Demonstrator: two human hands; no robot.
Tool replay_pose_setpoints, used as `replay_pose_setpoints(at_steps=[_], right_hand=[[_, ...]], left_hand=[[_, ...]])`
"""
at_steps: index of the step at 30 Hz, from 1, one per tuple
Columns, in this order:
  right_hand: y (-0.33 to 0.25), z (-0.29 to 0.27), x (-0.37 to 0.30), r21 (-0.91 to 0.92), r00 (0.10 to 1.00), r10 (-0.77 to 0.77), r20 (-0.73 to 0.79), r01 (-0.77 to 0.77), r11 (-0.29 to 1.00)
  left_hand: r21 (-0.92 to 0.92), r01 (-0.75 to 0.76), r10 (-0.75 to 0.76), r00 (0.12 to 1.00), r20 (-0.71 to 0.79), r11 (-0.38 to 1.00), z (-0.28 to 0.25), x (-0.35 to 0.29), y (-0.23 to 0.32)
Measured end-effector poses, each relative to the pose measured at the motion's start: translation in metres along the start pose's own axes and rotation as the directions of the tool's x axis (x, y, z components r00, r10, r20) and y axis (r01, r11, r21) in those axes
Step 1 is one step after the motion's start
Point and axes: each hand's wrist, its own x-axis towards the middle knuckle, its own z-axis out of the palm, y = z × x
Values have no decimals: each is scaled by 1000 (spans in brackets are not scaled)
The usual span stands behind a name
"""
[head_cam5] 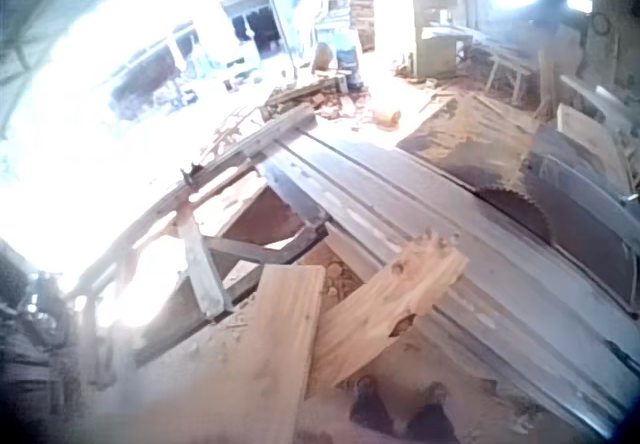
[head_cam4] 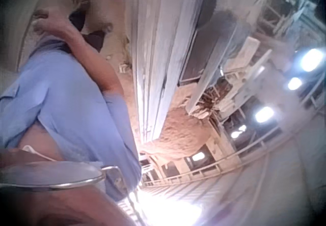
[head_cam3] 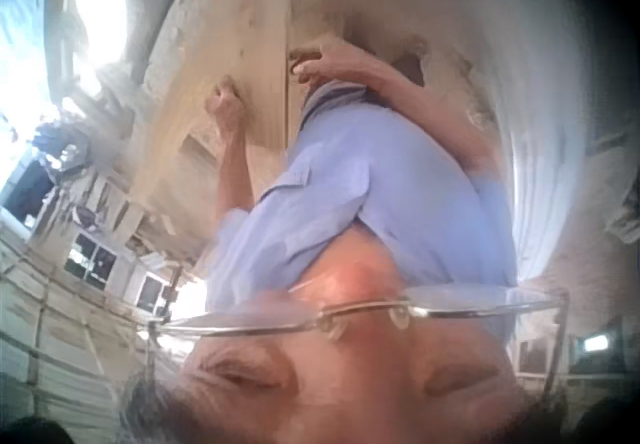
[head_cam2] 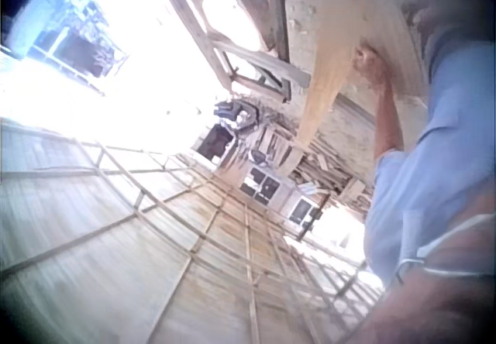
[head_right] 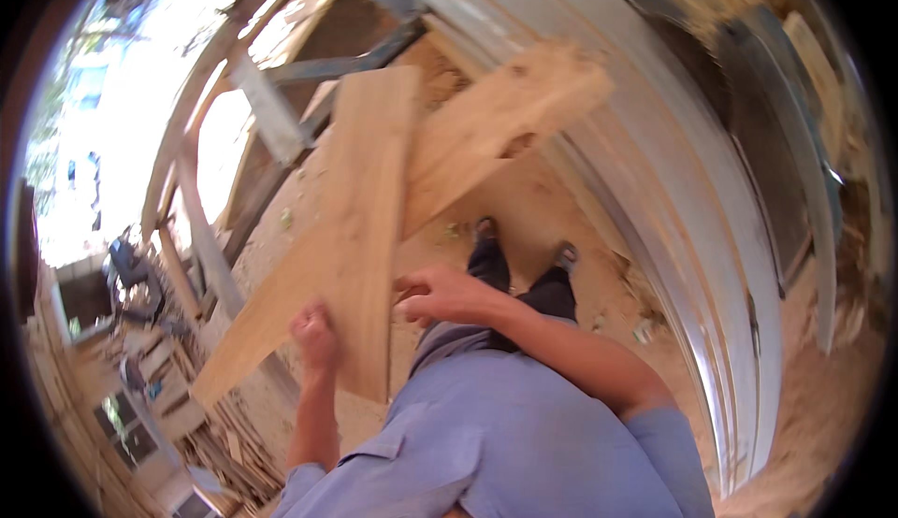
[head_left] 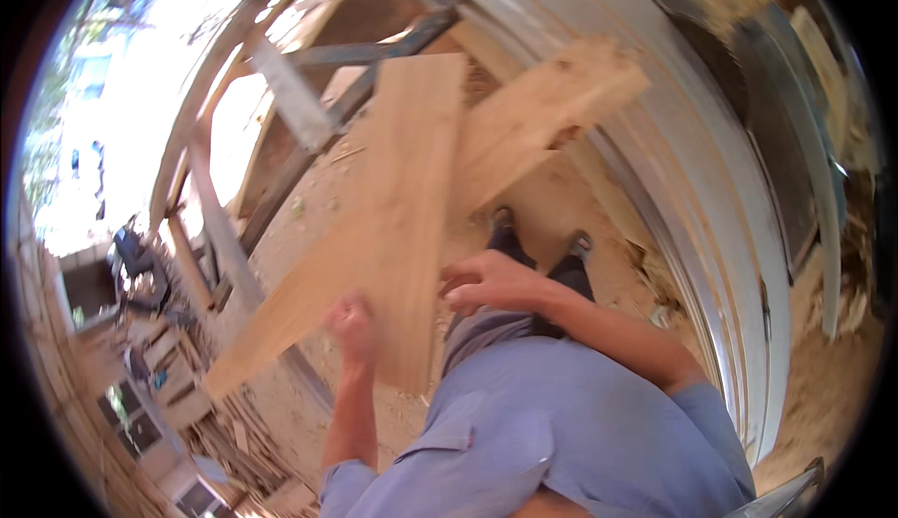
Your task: The person picks up wooden planks and places them on a table saw to cut them into smaller pieces. They repeatedly retrieve planks from a pile on the floor, feed them through the saw, and then stack the resulting cut pieces on a nearby pile of sawdust.
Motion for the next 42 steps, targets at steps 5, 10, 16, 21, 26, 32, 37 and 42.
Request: replay_pose_setpoints(at_steps=[5, 10, 16, 21, 26, 32, 37, 42], right_hand=[[4, 0, -2, 32, 999, 32, 25, -32, 999], [14, -2, -16, 6, 996, 84, 35, -84, 996], [22, -4, -39, 66, 989, 136, 57, -140, 988], [46, -10, -52, 51, 982, 165, 93, -170, 984], [56, -11, -69, -24, 975, 204, 91, -203, 979], [56, -8, -94, -83, 986, 165, 20, -163, 983], [67, -7, -112, -18, 983, 184, -1, -184, 983], [71, -3, -115, -58, 990, 144, 9, -143, 988]], left_hand=[[-174, 90, -91, 996, 1, 981, 25, -3, 23], [-241, 111, -98, 993, 68, 964, 37, -8, 32], [-290, 194, -173, 980, 97, 937, 53, -26, 37], [-688, 195, -104, 980, 172, 699, 69, -41, 31], [-850, 274, -63, 959, 276, 450, 72, -60, 11], [-901, 301, -101, 953, 284, 311, 86, -98, -34], [-940, 299, -113, 952, 284, 166, 94, -140, -29], [-986, 131, -91, 988, 122, 105, 124, -175, -24]])
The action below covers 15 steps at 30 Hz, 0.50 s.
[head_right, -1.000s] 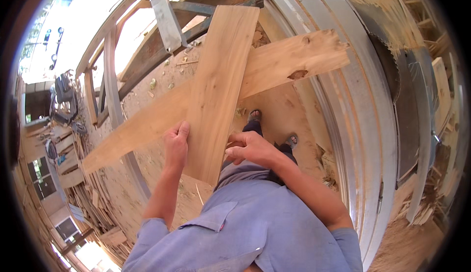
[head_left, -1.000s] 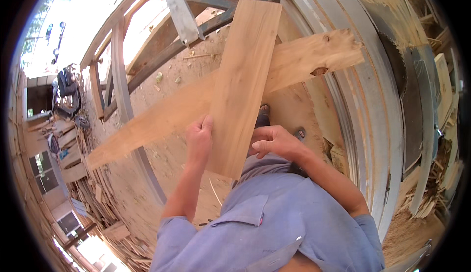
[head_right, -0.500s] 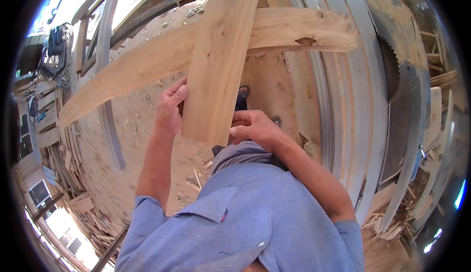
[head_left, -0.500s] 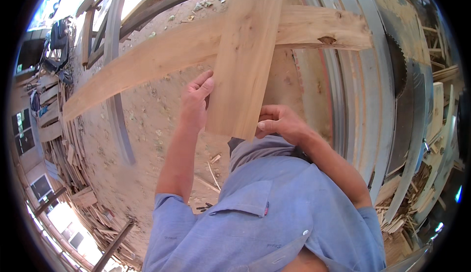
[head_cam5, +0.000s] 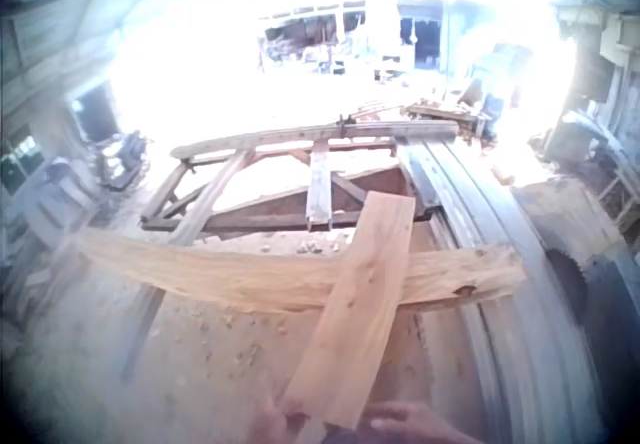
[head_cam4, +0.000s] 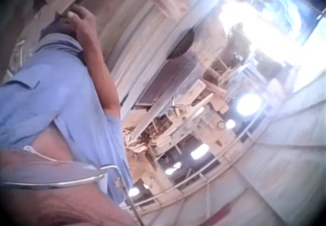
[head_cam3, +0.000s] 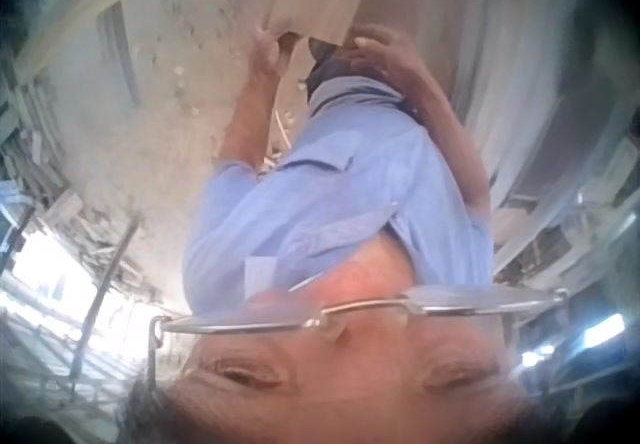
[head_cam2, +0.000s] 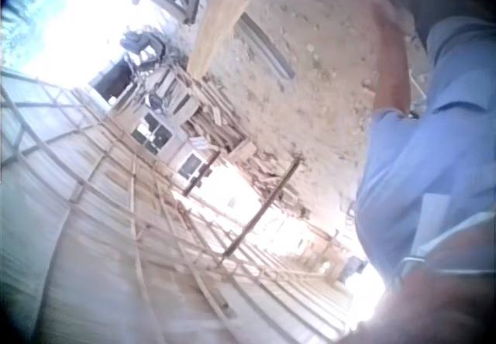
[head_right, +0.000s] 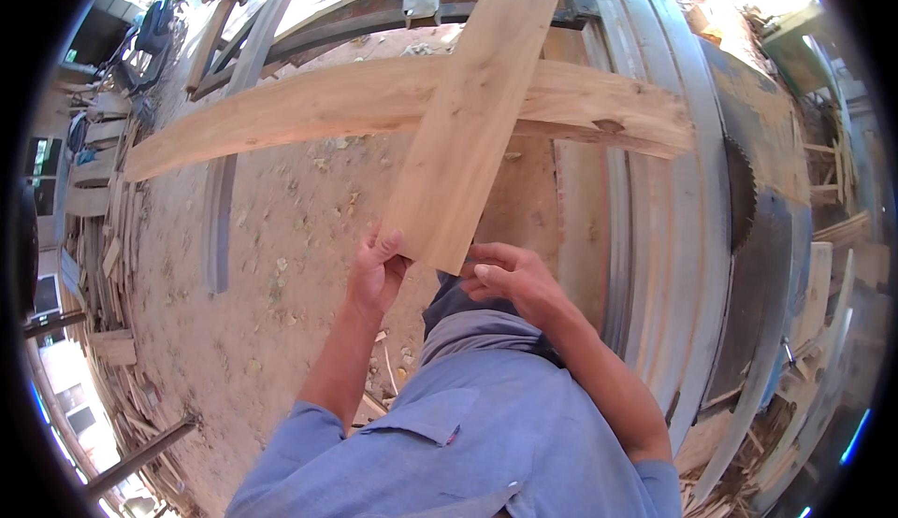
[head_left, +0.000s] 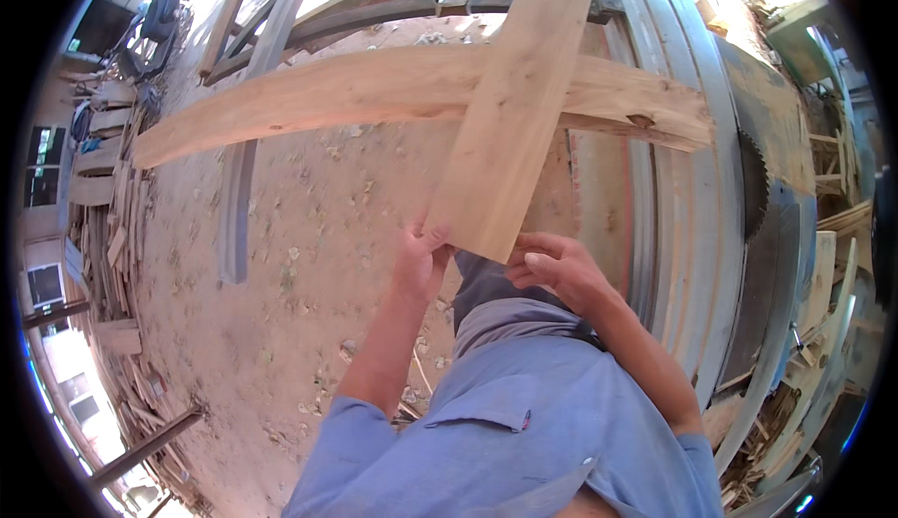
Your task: The person picks up wooden planks and places them on a table saw to cut them into smaller pieces. They repeatedly retrieve planks from a pile on the floor, feed them through the saw, and then stack the resulting cut pieces on a nearby pile of sawdust.
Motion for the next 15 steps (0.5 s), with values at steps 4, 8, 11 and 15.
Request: replay_pose_setpoints(at_steps=[4, 8, 11, 15], right_hand=[[-4, 1, 10, 7, 997, -69, -41, 69, 998], [-7, -3, 30, 112, 995, -61, -76, 69, 991], [-9, -11, 41, 176, 993, -66, -95, 82, 981], [-20, -18, 55, 319, 968, -150, -202, 210, 924]], left_hand=[[-247, 11, -9, 1000, 9, 969, -13, -3, -38], [-152, -5, -2, 999, -45, 988, -50, 6, -27], [-114, -50, 32, 988, -151, 992, -87, 32, 17], [123, -112, 155, 891, -427, 986, -111, 65, 74]])
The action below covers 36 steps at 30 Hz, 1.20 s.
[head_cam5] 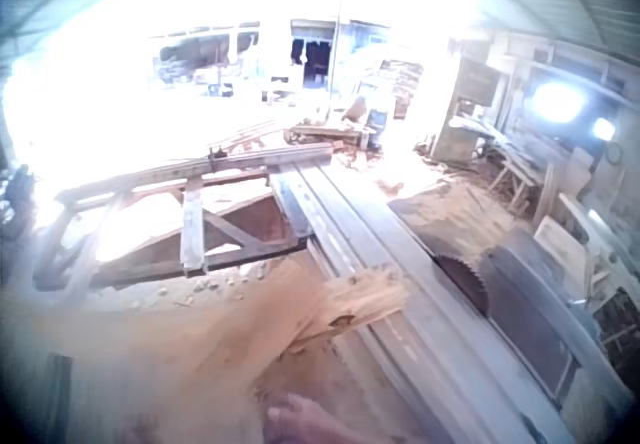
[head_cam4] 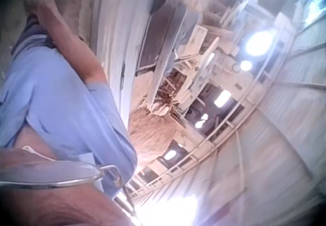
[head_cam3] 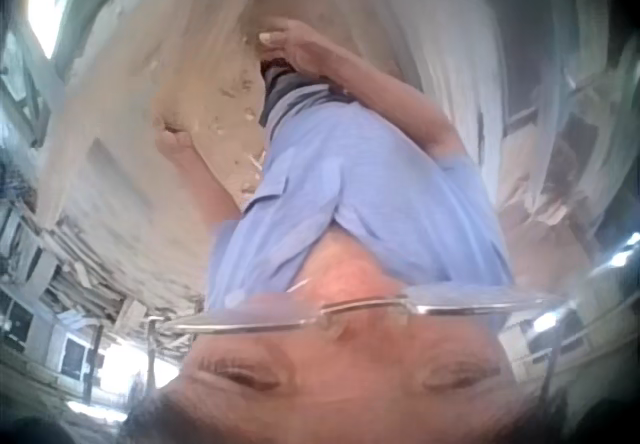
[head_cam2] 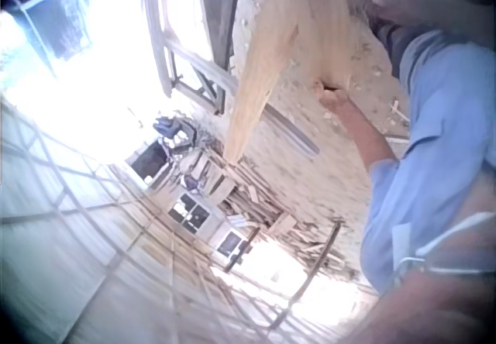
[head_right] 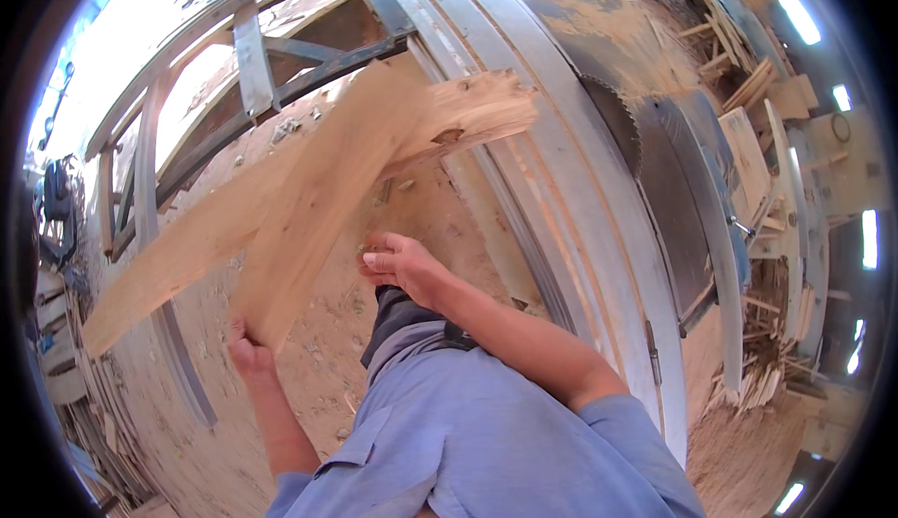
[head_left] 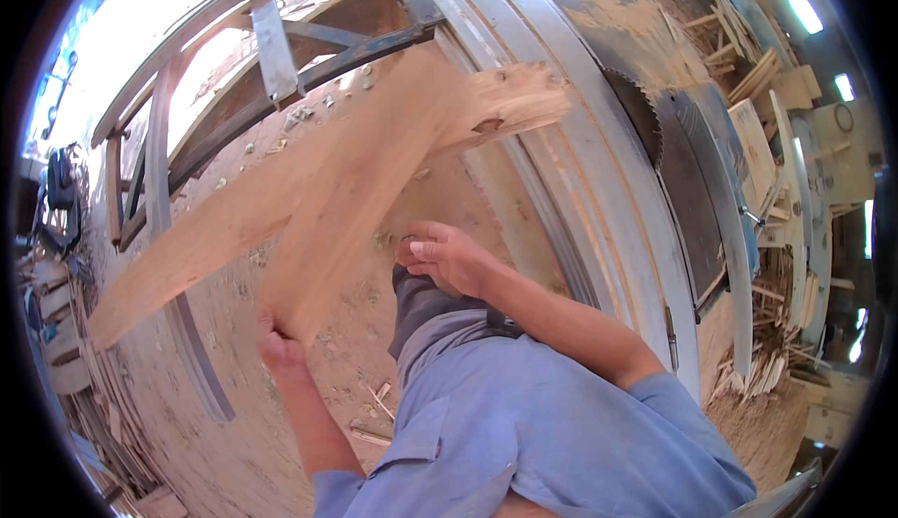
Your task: The person picks up wooden planks and places them on a table saw to cut them into smaller pieces. They repeatedly retrieve planks from a pile on the floor, feed them through the saw, and then stack the resulting cut pieces on a nearby pile of sawdust.
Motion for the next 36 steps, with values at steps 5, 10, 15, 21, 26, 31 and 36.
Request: replay_pose_setpoints(at_steps=[5, 10, 15, 21, 26, 31, 36], right_hand=[[-20, -10, 29, 197, 975, -208, -83, 221, 955], [-39, -14, 23, 353, 936, -203, -287, 301, 886], [-29, -38, -16, 364, 851, -134, -507, 352, 862], [-26, -73, -31, 317, 755, -221, -617, 496, 809], [-39, -72, -22, 269, 737, -270, -620, 523, 809], [-45, -74, -19, 259, 749, -246, -615, 486, 834], [-45, -76, -19, 250, 747, -231, -623, 470, 847]], left_hand=[[287, -169, 130, 980, 149, 943, -26, 64, 48], [246, -106, 72, 987, 145, 963, 8, 73, 71], [323, -49, -32, 970, 241, 945, 40, 66, 60], [326, 9, -91, 967, 236, 945, 89, 55, 24], [322, 48, -111, 977, 181, 946, 132, 33, 30], [356, 24, -87, 983, 164, 934, 123, 41, 24], [389, 33, -98, 984, 149, 921, 127, 36, 28]])
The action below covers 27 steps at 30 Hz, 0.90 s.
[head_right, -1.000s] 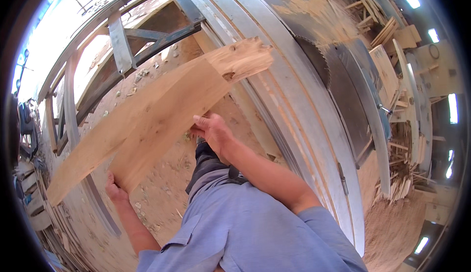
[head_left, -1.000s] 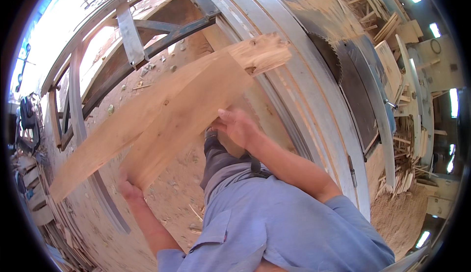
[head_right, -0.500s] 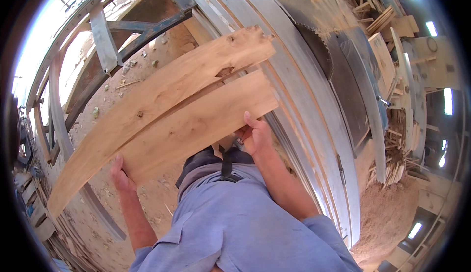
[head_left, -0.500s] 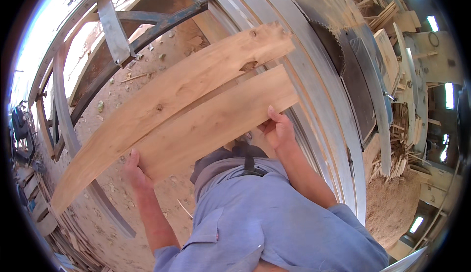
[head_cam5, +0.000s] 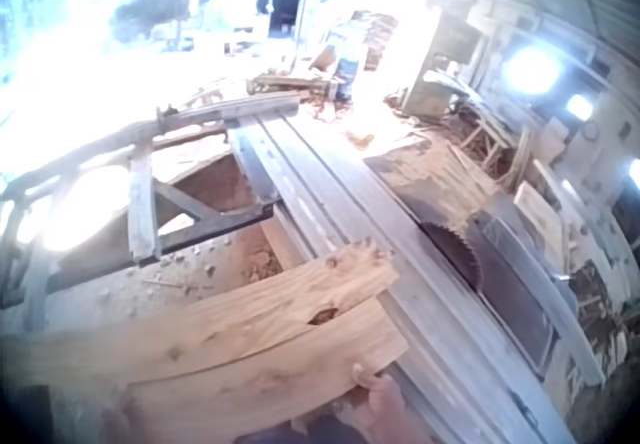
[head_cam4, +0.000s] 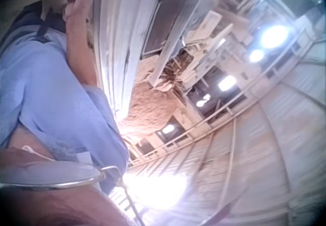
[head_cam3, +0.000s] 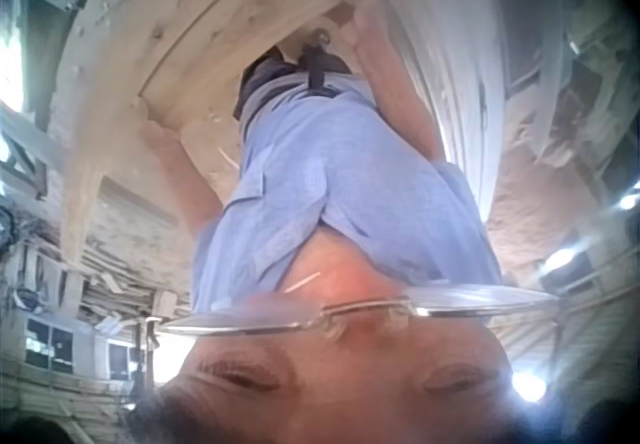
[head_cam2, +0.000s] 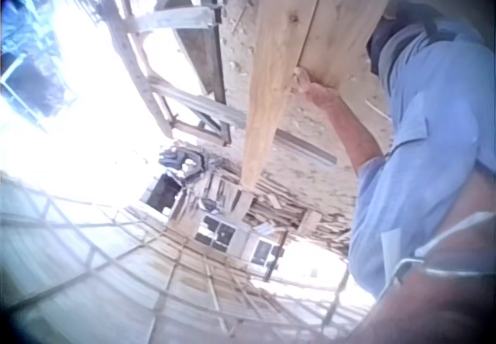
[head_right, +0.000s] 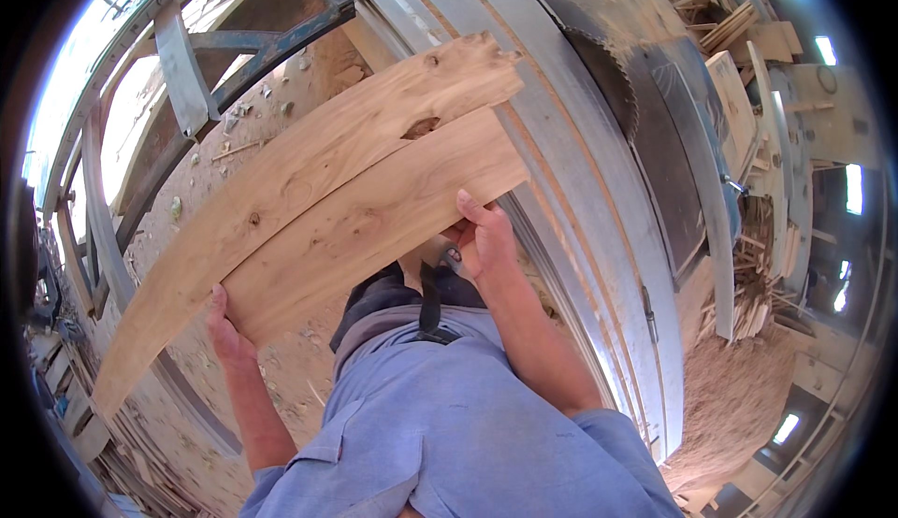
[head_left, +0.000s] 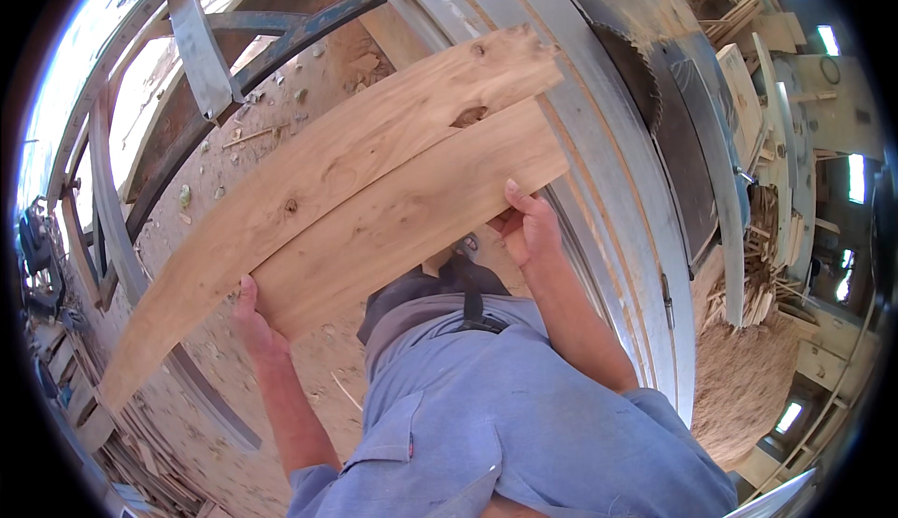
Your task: The person picks up wooden planks and places them on a table saw to cut them into smaller pieces. They repeatedly retrieve planks from a pile on the floor, feed them through the saw, and then stack the resulting cut pieces on a nearby pile of sawdust.
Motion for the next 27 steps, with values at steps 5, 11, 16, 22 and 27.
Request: replay_pose_setpoints(at_steps=[5, 11, 16, 22, 27], right_hand=[[-1, 0, 2, -11, 1000, -14, -14, 14, 1000], [-4, 5, -1, -6, 999, -16, -45, 15, 1000], [-2, 10, -2, -5, 998, -13, -66, 13, 1000], [4, -7, -6, 63, 1000, -23, -1, 23, 998], [-5, -24, -18, 86, 997, 18, 69, -24, 996]], left_hand=[[7, -8, 8, 1000, -28, 1000, 2, 1, 1], [-43, 60, -64, 994, -85, 997, 0, 6, 2], [-47, 65, -69, 993, -95, 997, -2, 8, 1], [95, -44, 52, 996, -78, 994, -5, 2, -9], [-6, -37, 37, 999, 15, 999, 5, -26, 12]])
